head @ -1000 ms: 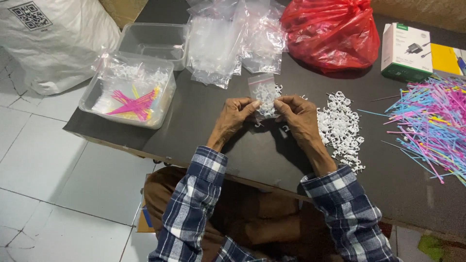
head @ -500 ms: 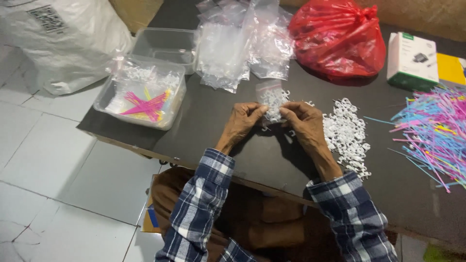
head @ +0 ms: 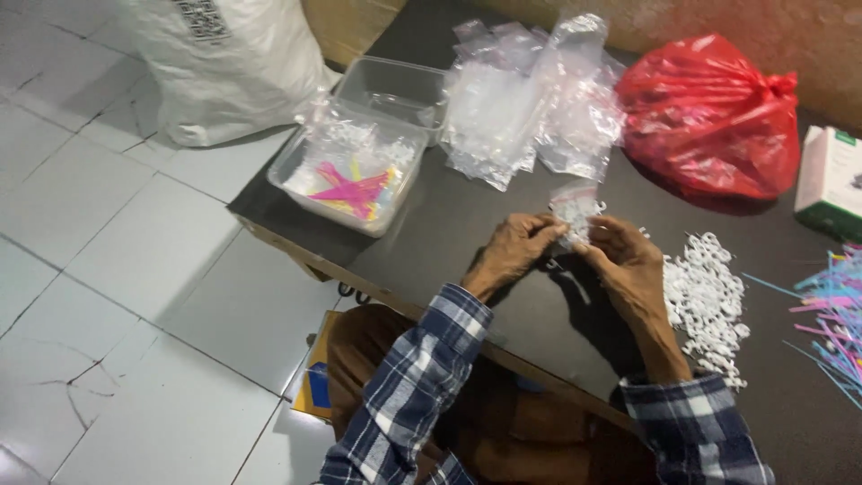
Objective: Sorting and packing small plastic cable clips and colorful ties into plastic bags.
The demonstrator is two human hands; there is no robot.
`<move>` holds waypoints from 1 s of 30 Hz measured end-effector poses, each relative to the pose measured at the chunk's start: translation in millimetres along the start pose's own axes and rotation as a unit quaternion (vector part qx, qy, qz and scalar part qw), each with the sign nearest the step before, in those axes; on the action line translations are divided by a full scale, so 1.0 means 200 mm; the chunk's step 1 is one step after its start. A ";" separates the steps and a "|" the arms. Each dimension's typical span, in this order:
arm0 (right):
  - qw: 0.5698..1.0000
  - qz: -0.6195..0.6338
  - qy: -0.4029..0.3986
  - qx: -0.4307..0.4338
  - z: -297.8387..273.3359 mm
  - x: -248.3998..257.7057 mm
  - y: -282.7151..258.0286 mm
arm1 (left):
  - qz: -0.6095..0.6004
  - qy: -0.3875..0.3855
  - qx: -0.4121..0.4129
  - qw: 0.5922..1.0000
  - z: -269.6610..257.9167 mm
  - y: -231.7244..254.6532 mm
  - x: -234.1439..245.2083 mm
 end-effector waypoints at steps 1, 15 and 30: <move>1.000 0.000 -0.006 0.004 0.00 -0.01 -0.02 | 0.002 0.007 -0.003 1.000 0.01 -0.03 0.01; 0.999 0.047 0.010 0.017 0.05 -0.26 -0.35 | 0.080 0.166 -0.073 0.980 -0.18 0.16 0.32; 0.976 -0.123 0.001 0.179 0.75 -1.01 -0.31 | 0.343 0.350 0.170 0.855 -0.18 0.16 1.10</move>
Point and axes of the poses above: each hand's wrist, its own z-axis towards the middle knuckle, its own x-axis out of the back of the hand, y = z × x, the point moved 7 cm from there along z, towards the middle knuckle, and after that the axes turned 13 degrees about -y, right-handed, at the moved point
